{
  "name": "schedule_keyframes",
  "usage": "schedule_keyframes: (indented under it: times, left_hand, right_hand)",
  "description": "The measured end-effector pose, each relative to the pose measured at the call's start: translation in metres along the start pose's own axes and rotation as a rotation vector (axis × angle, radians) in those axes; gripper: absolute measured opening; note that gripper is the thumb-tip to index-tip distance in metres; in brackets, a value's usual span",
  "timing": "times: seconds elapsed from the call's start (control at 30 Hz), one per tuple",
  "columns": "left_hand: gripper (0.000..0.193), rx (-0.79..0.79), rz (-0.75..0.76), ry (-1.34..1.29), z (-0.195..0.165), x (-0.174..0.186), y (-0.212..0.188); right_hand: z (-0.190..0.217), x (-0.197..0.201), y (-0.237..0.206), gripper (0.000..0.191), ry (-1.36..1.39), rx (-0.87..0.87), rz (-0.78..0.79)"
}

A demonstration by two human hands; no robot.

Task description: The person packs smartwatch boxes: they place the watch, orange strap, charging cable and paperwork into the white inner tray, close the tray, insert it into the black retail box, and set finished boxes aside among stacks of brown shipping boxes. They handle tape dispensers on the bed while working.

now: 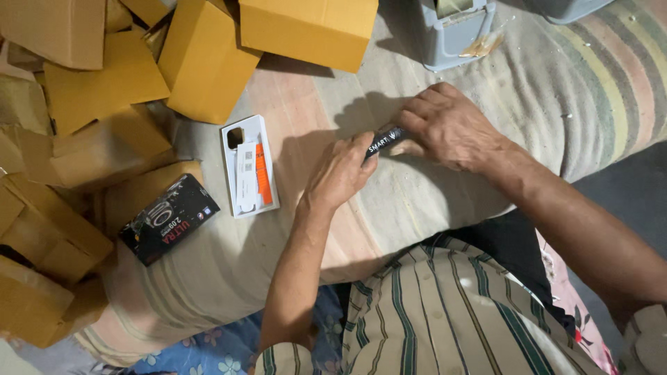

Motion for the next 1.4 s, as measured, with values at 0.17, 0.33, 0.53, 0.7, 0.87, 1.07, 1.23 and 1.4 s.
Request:
schedule_keyframes:
  times: [0.17,0.33,0.53,0.7,0.87,1.07,1.23,1.4]
  left_hand:
    - [0.038,0.001,-0.059,-0.126,0.007,0.001,-0.004]
    - [0.037,0.001,-0.078,-0.075,0.011,-0.004,-0.005]
    - [0.028,0.029,-0.075,-0.089,0.015,-0.002,-0.002]
    - [0.037,-0.029,-0.098,-0.023,0.004,-0.004,-0.005]
    - [0.043,0.072,-0.053,-0.015,0.013,-0.016,-0.002]
    - [0.047,0.038,0.003,0.064,0.012,-0.016,-0.001]
    - [0.054,-0.036,-0.008,0.001,-0.004,-0.002,-0.004]
    - [0.049,0.242,0.117,0.047,0.007,-0.012,0.007]
  right_hand:
    - [0.02,-0.003,0.007,0.05,0.026,-0.262,-0.148]
    - [0.029,-0.013,0.002,0.044,0.055,-0.352,-0.299]
    - [0.021,-0.024,0.0,0.036,0.079,-0.35,-0.291]
    - [0.022,-0.024,-0.003,0.042,0.044,-0.35,-0.334]
    - [0.021,-0.023,-0.003,0.047,0.064,-0.341,-0.36]
    - [0.018,-0.011,-0.002,0.056,0.06,-0.182,-0.275]
    - [0.009,-0.009,-0.008,0.049,-0.012,-0.099,-0.099]
    - [0.007,-0.011,-0.005,0.037,0.026,-0.086,-0.08]
Point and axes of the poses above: each hand's wrist, its own y-axis towards the middle knuckle, its own x-axis out of the back of the hand, z = x × y, the point moved 8 cm from there along y, towards the middle knuckle, and after that the axes turned 15 degrees about z, right-handed, at the moved point
